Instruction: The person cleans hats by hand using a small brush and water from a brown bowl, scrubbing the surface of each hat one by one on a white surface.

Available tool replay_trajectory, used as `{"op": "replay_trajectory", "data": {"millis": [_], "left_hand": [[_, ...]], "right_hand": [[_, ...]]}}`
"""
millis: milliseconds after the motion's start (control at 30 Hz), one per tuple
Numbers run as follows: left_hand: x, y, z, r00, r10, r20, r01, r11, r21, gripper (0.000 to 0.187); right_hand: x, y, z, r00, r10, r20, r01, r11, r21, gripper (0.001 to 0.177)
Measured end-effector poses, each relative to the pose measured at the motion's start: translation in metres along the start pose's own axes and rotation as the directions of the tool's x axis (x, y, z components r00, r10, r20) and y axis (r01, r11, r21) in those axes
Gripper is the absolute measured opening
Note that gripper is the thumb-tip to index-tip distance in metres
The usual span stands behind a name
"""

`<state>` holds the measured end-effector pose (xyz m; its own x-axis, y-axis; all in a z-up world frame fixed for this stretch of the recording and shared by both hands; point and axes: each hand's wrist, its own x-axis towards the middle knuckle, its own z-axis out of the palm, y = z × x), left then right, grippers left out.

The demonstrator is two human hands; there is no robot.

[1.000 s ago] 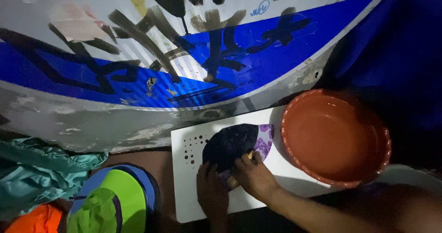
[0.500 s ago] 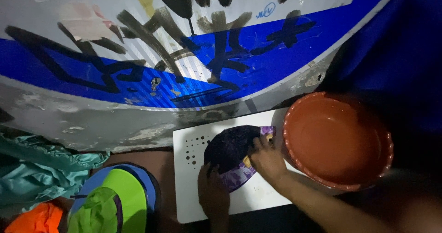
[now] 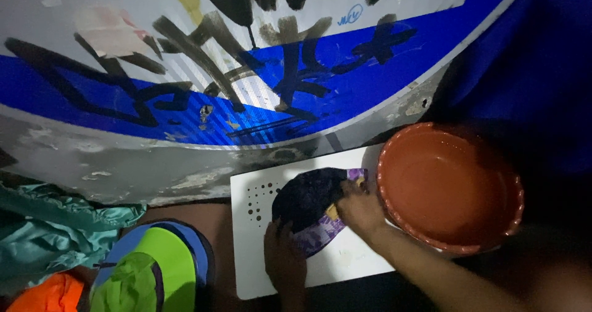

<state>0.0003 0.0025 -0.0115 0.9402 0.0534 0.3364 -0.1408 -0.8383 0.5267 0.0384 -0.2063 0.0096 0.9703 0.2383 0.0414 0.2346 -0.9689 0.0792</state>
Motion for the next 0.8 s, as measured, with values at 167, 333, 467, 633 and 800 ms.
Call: {"op": "replay_trajectory", "data": {"millis": [167,333,467,633,800], "left_hand": [[0.006,0.008,-0.01,0.998,0.0,0.068,-0.001,1.0,0.022,0.03],[0.002,0.002,-0.001,0.998,-0.037,0.059,0.035,0.998,0.044,0.034],[-0.001,-0.001,0.002,0.994,-0.045,0.099,0.036,0.995,0.093,0.036],[0.0,-0.001,0.0,0.998,0.021,0.06,-0.024,0.999,0.044,0.035],[0.0,0.001,-0.002,0.995,0.088,-0.053,-0.087,0.996,0.023,0.033]], "right_hand": [[0.003,0.0,-0.024,0.997,0.074,0.008,-0.073,0.997,-0.037,0.015],[-0.001,-0.011,-0.018,1.0,-0.009,0.007,0.009,0.995,-0.095,0.021],[-0.021,-0.045,0.005,0.989,-0.117,-0.095,0.137,0.958,0.252,0.022],[-0.022,-0.044,-0.014,0.947,-0.292,-0.135,0.306,0.946,0.104,0.006],[0.002,-0.005,0.0,0.98,-0.195,0.024,0.195,0.98,0.029,0.013]]}}
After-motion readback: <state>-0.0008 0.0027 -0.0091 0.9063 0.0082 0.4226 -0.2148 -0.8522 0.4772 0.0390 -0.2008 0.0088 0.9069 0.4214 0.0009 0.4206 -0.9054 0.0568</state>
